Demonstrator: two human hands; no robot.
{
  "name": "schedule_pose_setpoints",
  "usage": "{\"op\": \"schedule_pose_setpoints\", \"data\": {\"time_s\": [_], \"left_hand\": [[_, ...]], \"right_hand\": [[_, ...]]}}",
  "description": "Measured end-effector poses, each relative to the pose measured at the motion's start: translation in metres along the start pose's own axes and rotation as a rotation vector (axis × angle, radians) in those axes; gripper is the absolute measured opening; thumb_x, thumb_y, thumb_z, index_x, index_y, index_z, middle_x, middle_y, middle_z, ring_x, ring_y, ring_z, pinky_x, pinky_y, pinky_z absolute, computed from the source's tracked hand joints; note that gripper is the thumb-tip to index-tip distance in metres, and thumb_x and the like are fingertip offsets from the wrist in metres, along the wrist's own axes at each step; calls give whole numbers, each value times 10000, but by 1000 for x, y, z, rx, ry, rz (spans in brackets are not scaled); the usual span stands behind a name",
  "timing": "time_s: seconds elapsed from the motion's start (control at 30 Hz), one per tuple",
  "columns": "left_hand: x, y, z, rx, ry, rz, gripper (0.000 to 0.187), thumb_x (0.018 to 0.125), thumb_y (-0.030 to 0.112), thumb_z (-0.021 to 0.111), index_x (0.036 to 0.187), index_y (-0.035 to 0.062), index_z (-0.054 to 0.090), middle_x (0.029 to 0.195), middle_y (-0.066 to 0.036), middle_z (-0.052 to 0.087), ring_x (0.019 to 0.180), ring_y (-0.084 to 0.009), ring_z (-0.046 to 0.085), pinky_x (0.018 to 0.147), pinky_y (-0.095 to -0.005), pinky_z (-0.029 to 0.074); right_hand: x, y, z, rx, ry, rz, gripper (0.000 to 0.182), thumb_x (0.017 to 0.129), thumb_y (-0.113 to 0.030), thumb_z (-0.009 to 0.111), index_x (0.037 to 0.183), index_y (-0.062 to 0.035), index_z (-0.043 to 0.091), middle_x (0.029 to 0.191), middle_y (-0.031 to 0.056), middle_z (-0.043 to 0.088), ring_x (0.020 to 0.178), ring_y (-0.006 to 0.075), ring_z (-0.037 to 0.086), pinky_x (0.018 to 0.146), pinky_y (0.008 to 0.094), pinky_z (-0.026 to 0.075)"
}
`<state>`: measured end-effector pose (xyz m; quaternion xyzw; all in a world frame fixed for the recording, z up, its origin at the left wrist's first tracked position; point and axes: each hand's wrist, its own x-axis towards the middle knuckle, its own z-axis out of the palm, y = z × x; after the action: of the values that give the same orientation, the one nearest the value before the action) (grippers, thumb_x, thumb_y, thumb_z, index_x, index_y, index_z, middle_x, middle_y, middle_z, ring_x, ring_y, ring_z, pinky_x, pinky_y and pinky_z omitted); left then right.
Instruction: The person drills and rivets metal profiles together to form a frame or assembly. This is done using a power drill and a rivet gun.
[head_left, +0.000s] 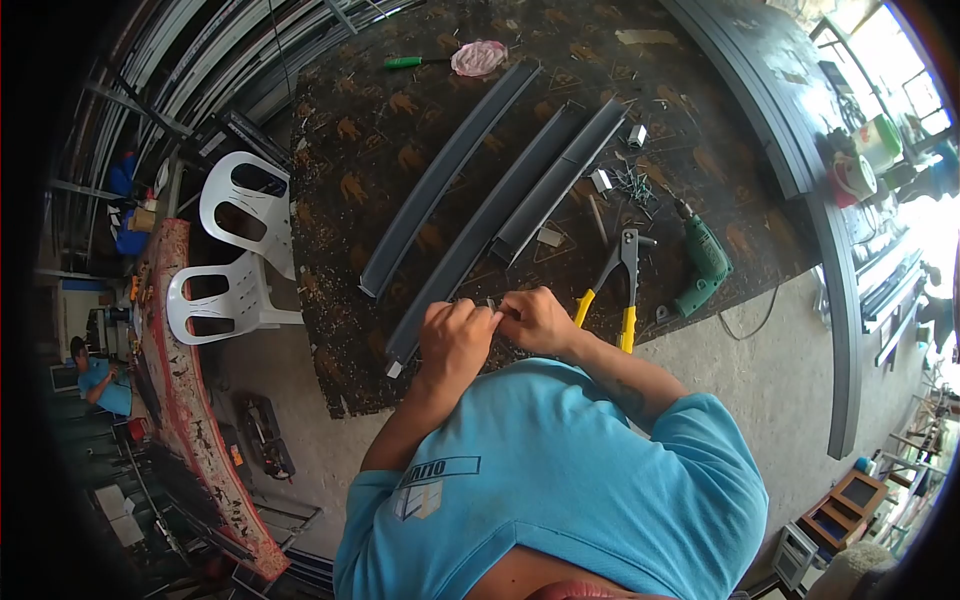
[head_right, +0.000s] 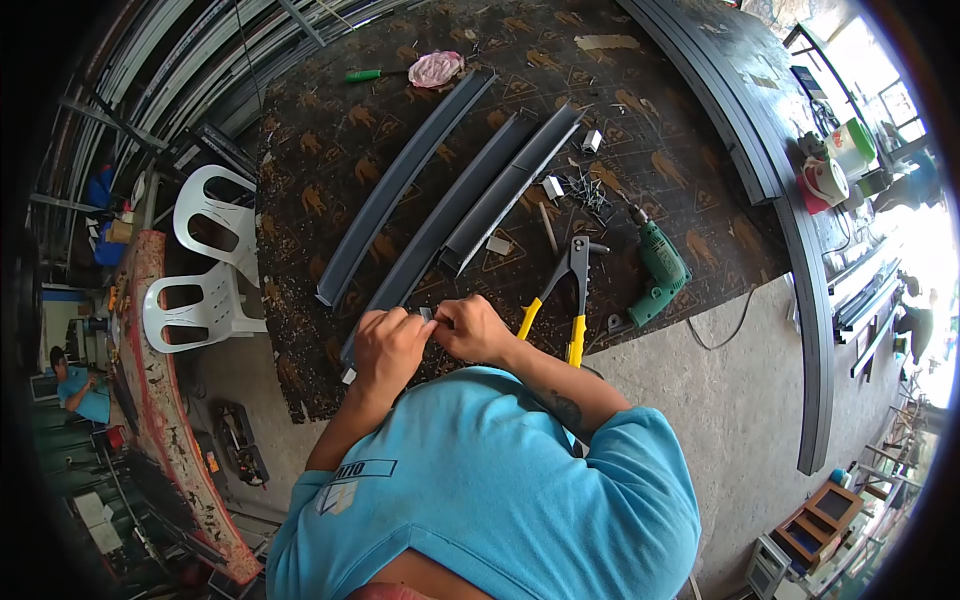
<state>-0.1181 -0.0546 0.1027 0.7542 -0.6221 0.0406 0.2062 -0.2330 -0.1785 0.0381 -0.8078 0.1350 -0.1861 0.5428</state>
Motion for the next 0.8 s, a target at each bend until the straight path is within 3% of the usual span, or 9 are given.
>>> {"op": "schedule_pose_setpoints", "data": {"time_s": [0.03, 0.13, 0.23, 0.3, 0.43, 0.57, 0.63, 0.7, 0.8], "left_hand": [[1, 0, 0, 1, 2, 1, 224, 800, 202, 731, 681, 92, 577, 657, -49, 531, 598, -260, 552, 638, -402, 433], [3, 1, 3, 3, 125, -8, 228, 800, 188, 727, 673, 74, 576, 650, -65, 530, 605, -268, 543, 632, -404, 425], [6, -6, -1, -147, 99, -96, 236, 798, 179, 728, 674, 44, 580, 654, -82, 542, 630, -281, 547, 639, -408, 425], [14, -16, -14, -329, -45, -19, 248, 795, 172, 731, 675, 17, 579, 658, -98, 550, 635, -297, 543, 644, -413, 423], [22, -27, -27, -349, -258, 131, 271, 788, 224, 733, 685, 18, 592, 669, -111, 556, 653, -309, 555, 653, -413, 433], [31, -28, -32, -386, -428, 95, 290, 782, 258, 735, 680, 21, 602, 676, -116, 558, 662, -309, 567, 656, -418, 444], [35, -33, -26, -513, -514, -63, 301, 774, 256, 742, 660, 21, 592, 673, -121, 553, 658, -313, 568, 638, -425, 445], [29, -31, -20, -485, -396, -69, 281, 783, 223, 734, 652, 28, 580, 669, -128, 549, 655, -320, 564, 614, -438, 437], [26, -16, -5, -212, -114, 173, 237, 810, 155, 696, 652, 26, 575, 683, -129, 558, 663, -330, 565, 631, -440, 444]], "right_hand": [[-1, -2, 1, -6, 13, 55, 135, 741, -109, 671, 718, 6, 604, 629, 183, 588, 542, 328, 596, 499, 378, 452], [1, -13, 3, 28, 175, 108, 127, 740, -102, 669, 715, 5, 604, 626, 175, 591, 546, 326, 595, 504, 388, 456], [1, -18, -1, 36, 151, 77, 117, 731, -87, 660, 700, 0, 589, 630, 176, 584, 557, 340, 588, 511, 401, 458], [0, -22, -5, -5, 110, -7, 120, 730, -86, 656, 693, -2, 579, 631, 175, 579, 560, 342, 588, 512, 403, 457], [-9, -21, -4, -131, -29, -141, 130, 731, -90, 646, 682, -8, 558, 637, 173, 571, 579, 348, 593, 518, 407, 452], [-14, -27, -6, 29, -120, 18, 164, 748, -105, 646, 664, -5, 547, 598, 168, 558, 527, 320, 575, 506, 394, 445], [-16, -26, -5, 267, -105, 174, 121, 777, -114, 645, 739, -1, 628, 626, 143, 611, 542, 223, 610, 523, 348, 472], [-17, -10, 2, 333, -87, 312, 159, 830, -156, 643, 827, 1, 669, 620, 85, 615, 578, 121, 596, 532, 316, 477], [-12, -5, -3, 530, -3, 519, 192, 856, -194, 627, 866, -6, 663, 662, 44, 604, 589, 111, 586, 521, 294, 468]]}}
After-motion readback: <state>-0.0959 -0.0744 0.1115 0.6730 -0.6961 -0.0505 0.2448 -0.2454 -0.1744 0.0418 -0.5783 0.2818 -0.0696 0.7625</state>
